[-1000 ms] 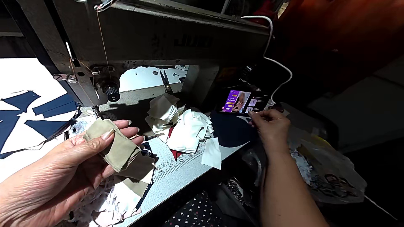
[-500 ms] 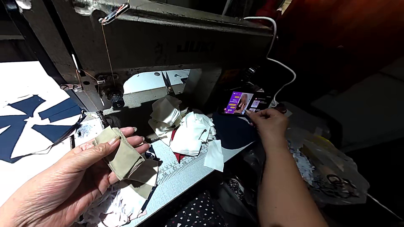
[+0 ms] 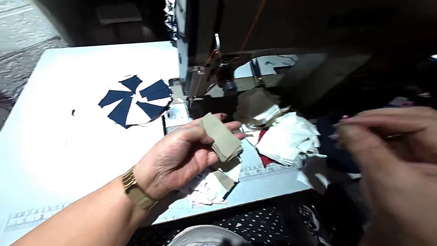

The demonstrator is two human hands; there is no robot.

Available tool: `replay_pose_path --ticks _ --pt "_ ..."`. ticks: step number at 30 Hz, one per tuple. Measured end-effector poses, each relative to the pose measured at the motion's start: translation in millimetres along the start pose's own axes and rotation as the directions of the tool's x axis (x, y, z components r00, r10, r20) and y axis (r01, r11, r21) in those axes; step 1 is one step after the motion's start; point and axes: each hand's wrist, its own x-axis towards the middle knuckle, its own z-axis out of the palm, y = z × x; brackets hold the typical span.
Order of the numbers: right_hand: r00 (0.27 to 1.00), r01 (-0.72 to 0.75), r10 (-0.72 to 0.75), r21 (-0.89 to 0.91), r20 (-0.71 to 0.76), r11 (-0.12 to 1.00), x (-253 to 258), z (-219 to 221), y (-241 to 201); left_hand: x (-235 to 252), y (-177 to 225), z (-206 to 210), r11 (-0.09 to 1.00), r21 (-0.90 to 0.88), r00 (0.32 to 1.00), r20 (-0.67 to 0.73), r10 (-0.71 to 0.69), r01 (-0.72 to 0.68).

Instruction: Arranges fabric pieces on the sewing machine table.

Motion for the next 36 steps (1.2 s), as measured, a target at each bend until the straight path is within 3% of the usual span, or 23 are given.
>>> replay_pose_path --ticks 3,7,36 --pt "0.97 0.15 -0.159 0.065 0.183 0.987 -1 46 -40 -1 0 -1 0.998 0.067 0.999 0.04 0.002 -0.005" --pt "0.92 0.272 -0.282 0.076 0.272 0.959 0 74 -47 0 1 -1 0.996 0.087 0.999 0.038 0.0 -0.004" --pt "0.851 0.354 -0.32 -0.004 0.417 0.935 8 69 -58 0 4 -1 0.965 0.261 0.997 0.077 -0.026 0.005"
